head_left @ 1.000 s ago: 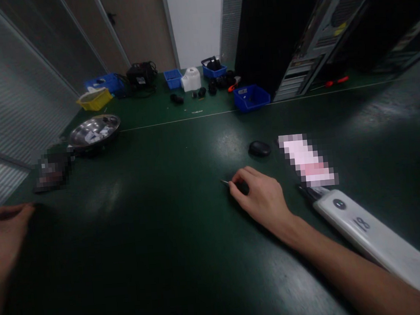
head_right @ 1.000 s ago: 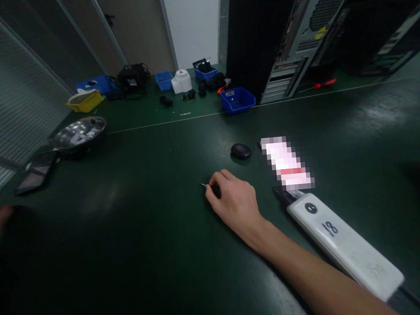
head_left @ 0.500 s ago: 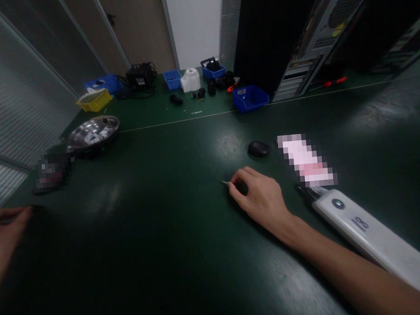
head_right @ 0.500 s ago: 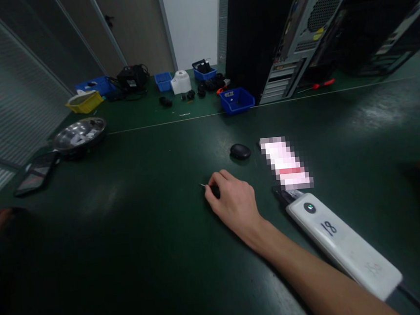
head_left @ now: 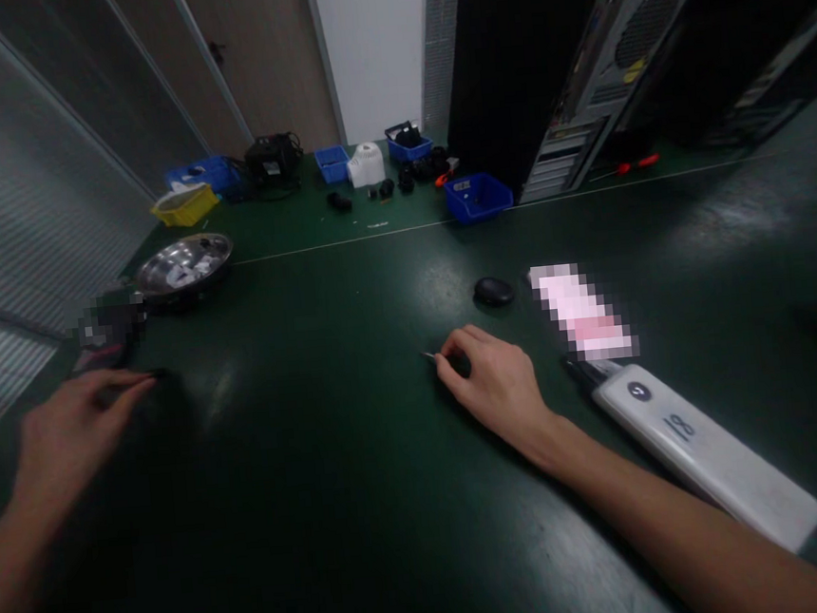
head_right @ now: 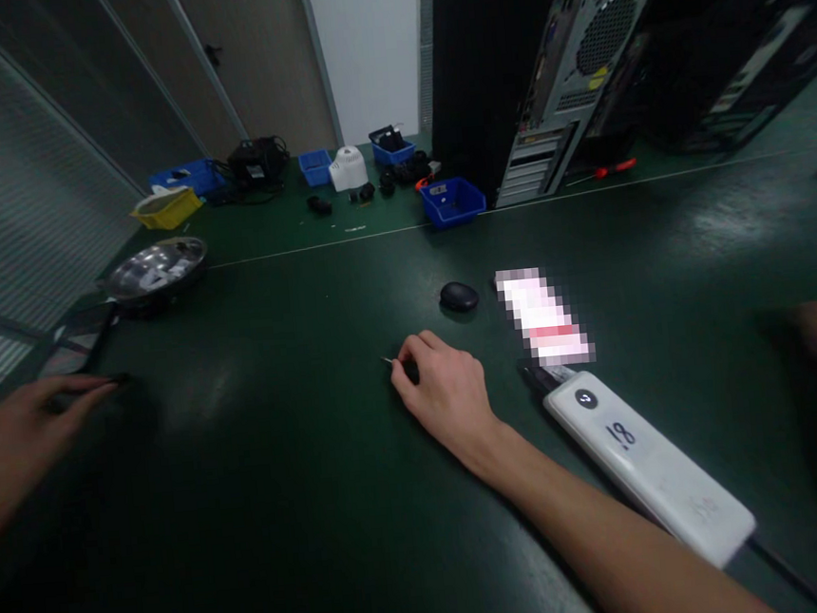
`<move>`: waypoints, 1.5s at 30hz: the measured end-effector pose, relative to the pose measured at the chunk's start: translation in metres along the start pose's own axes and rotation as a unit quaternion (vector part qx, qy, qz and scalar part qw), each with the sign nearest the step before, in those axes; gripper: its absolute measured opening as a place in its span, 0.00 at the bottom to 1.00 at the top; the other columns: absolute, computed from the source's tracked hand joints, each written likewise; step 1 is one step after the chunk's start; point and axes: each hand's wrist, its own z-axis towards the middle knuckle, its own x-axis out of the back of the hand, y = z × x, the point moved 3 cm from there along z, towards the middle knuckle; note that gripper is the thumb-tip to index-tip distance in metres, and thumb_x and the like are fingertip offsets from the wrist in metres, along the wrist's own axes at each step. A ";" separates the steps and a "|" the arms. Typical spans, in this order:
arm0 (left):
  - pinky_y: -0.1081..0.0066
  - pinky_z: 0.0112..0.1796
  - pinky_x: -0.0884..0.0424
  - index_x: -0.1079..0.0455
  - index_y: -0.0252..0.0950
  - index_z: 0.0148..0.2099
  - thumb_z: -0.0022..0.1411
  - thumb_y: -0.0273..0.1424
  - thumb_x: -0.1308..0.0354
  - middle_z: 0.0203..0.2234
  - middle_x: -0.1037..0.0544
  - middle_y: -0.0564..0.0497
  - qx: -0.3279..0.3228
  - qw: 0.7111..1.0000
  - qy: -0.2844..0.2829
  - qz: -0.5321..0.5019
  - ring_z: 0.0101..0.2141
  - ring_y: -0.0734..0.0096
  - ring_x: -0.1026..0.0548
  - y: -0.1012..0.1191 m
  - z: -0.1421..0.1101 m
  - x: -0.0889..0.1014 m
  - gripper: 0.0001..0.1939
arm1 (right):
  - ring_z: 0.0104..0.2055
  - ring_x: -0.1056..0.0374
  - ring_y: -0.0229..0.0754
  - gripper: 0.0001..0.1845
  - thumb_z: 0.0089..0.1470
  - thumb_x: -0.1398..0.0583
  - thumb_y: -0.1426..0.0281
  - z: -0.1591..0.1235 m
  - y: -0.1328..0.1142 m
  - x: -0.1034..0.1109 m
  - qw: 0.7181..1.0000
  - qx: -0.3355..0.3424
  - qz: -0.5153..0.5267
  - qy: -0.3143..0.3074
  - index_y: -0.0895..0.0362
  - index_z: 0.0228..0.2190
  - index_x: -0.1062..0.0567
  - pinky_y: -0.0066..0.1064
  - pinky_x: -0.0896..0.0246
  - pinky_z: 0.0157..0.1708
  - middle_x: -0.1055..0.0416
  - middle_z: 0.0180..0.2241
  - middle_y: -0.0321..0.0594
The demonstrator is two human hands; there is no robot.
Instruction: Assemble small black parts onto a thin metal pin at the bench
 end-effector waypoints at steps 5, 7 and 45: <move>0.67 0.50 0.30 0.28 0.41 0.47 0.68 0.45 0.46 0.47 0.24 0.53 -0.232 0.945 -0.049 -0.227 0.48 0.68 0.26 0.167 -0.013 -0.002 0.16 | 0.34 0.30 0.39 0.09 0.64 0.42 0.62 0.000 0.000 0.000 1.000 0.003 0.009 0.009 0.52 0.34 0.26 0.32 0.46 0.31 0.26 0.37 0.34; 0.67 0.49 0.29 0.27 0.40 0.45 0.68 0.40 0.44 0.46 0.24 0.52 -0.306 0.904 -0.065 -0.291 0.47 0.70 0.26 0.228 -0.023 -0.008 0.11 | 0.34 0.30 0.40 0.09 0.64 0.42 0.62 0.000 0.000 0.001 1.000 0.004 0.015 0.014 0.52 0.34 0.26 0.32 0.45 0.32 0.26 0.37 0.35; 0.68 0.54 0.26 0.23 0.48 0.49 0.68 0.33 0.43 0.46 0.19 0.57 -0.346 0.820 -0.157 -0.427 0.49 0.74 0.24 0.301 -0.023 -0.057 0.11 | 0.33 0.31 0.38 0.09 0.65 0.43 0.63 -0.002 -0.011 0.000 0.996 0.074 0.049 -0.006 0.53 0.37 0.26 0.31 0.44 0.32 0.26 0.37 0.35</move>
